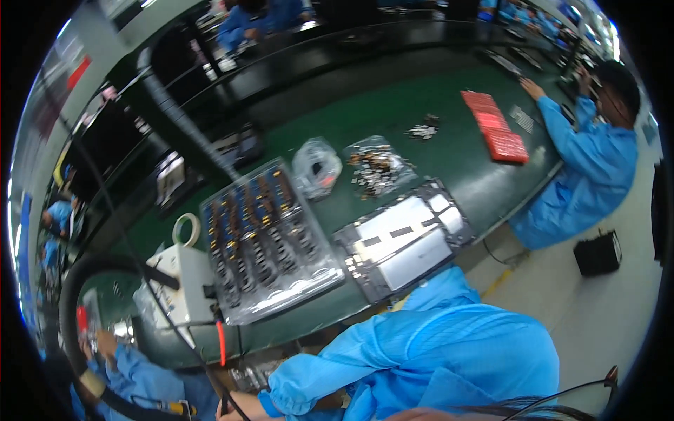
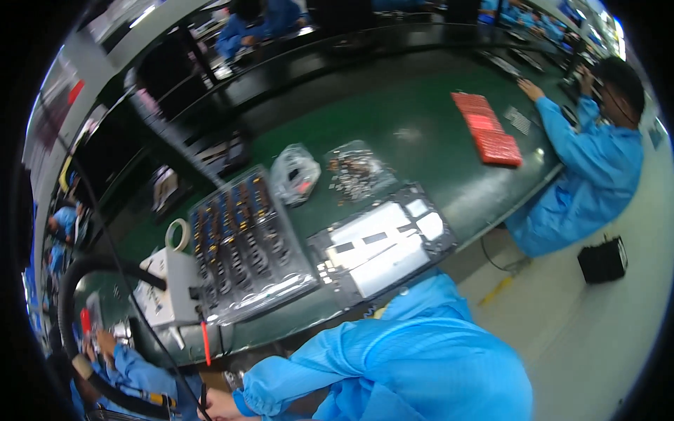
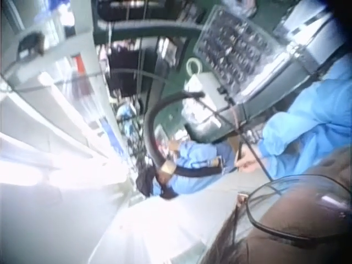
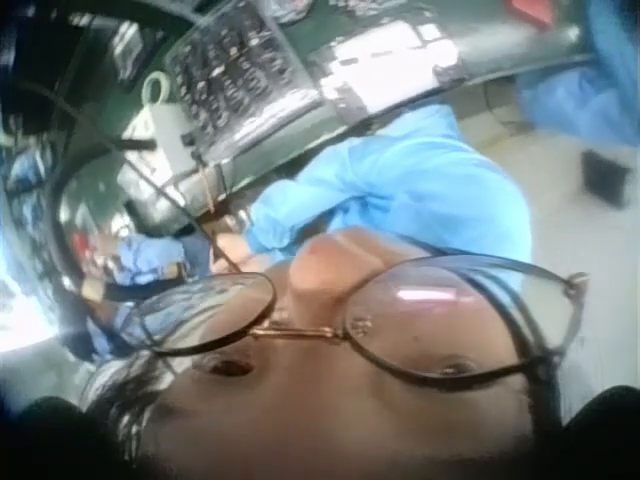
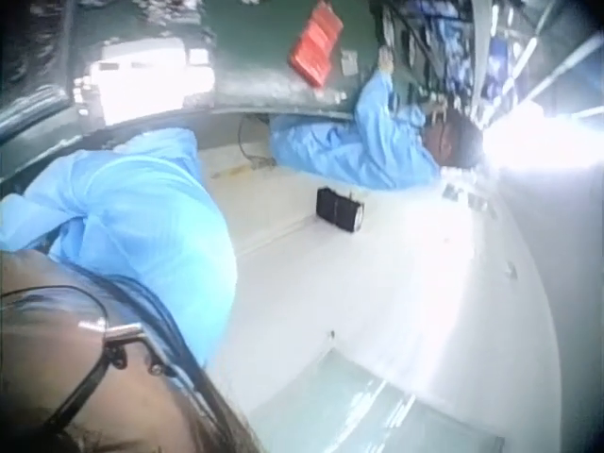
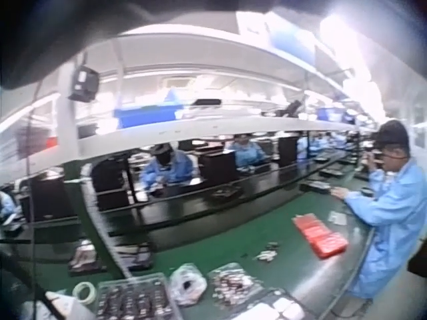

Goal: The person installs small electronic components, ribbon cables, and a battery into a tablet chassis using tweezers and a plastic pry tool.

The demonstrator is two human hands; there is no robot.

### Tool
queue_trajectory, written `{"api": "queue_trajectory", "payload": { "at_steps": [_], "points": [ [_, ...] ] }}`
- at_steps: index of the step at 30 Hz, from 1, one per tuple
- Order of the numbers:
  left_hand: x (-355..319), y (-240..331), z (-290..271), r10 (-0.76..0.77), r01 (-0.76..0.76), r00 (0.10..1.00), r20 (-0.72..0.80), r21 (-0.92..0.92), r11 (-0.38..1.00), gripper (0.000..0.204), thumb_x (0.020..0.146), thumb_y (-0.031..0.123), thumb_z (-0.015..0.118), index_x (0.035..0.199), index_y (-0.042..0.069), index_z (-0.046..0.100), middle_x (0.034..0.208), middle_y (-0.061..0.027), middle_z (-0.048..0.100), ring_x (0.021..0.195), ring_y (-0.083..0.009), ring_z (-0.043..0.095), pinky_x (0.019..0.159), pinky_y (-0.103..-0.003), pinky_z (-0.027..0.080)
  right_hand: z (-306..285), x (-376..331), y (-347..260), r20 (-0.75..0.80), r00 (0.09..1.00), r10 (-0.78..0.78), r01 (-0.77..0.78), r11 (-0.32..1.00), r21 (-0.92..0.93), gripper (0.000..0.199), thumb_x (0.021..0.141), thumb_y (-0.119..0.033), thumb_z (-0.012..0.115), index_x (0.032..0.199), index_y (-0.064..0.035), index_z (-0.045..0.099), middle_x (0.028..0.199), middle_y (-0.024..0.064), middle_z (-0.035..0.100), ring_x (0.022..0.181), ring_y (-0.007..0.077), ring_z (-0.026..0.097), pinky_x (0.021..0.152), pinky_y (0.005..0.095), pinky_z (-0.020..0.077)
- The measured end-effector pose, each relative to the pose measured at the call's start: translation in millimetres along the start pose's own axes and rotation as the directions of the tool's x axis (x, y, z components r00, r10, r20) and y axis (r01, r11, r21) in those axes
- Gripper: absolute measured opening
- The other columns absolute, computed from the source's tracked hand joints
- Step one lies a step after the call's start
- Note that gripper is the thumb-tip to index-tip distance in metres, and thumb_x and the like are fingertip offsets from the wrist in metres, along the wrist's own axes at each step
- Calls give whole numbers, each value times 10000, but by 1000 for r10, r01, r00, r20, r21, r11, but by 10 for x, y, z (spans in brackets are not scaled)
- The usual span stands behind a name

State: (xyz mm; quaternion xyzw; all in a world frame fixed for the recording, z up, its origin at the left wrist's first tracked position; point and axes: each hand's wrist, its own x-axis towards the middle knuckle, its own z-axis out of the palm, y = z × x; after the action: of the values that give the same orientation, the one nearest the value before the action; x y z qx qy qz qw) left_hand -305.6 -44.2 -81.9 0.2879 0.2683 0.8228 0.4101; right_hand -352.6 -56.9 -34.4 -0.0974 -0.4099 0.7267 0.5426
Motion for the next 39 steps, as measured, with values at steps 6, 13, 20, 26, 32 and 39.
{"api": "queue_trajectory", "payload": {
  "at_steps": [6,13,20,26,32,39],
  "points": [
    [-308,-192,279,-146,157,975,169,-50,986,186,864,126,380,1001,29,460,902,-88,529,781,-159,523,724,-289,460,-440,-542,-937,-258,959,115,-121,993,-8,166,798,-192,641,819,-29,621,757,64,617,723,153,567,647,286,453],
    [-728,-79,848,-103,125,945,309,-53,991,222,845,106,402,1023,35,513,874,-112,589,740,-188,544,632,-264,430,-1192,-1994,-2550,-231,967,106,-172,943,-285,167,796,-64,635,952,-4,631,956,92,628,903,145,578,774,267,472],
    [-707,-221,2278,-394,-415,110,913,402,816,267,679,13,541,937,15,605,891,-127,599,768,-289,574,682,-338,468,-1908,-2406,-4232,40,857,-514,178,222,-958,177,746,-31,666,916,15,643,930,162,640,862,273,629,769,344,502],
    [-830,-817,2804,-400,-695,110,910,358,623,283,705,39,589,985,8,562,957,-133,566,881,-304,543,756,-369,441,-2704,-2046,-4465,-436,768,-469,-285,359,-889,154,759,7,591,910,27,608,926,127,616,881,185,588,788,278,463],
    [-850,-1089,2712,-466,-735,179,867,432,522,331,702,45,592,1027,1,548,1017,-126,542,923,-311,522,794,-387,422,-2846,-2020,-4259,-446,870,-210,-359,351,-865,171,709,-8,649,878,10,651,848,126,644,794,203,610,726,296,477],
    [-875,-1169,2666,-532,-735,157,832,458,500,381,698,90,604,1069,25,547,1064,-107,525,966,-290,506,832,-383,399,-2944,-1991,-4121,-412,901,-137,-348,340,-874,170,711,-14,660,879,8,653,837,127,645,789,238,614,721,310,482]
  ]
}}
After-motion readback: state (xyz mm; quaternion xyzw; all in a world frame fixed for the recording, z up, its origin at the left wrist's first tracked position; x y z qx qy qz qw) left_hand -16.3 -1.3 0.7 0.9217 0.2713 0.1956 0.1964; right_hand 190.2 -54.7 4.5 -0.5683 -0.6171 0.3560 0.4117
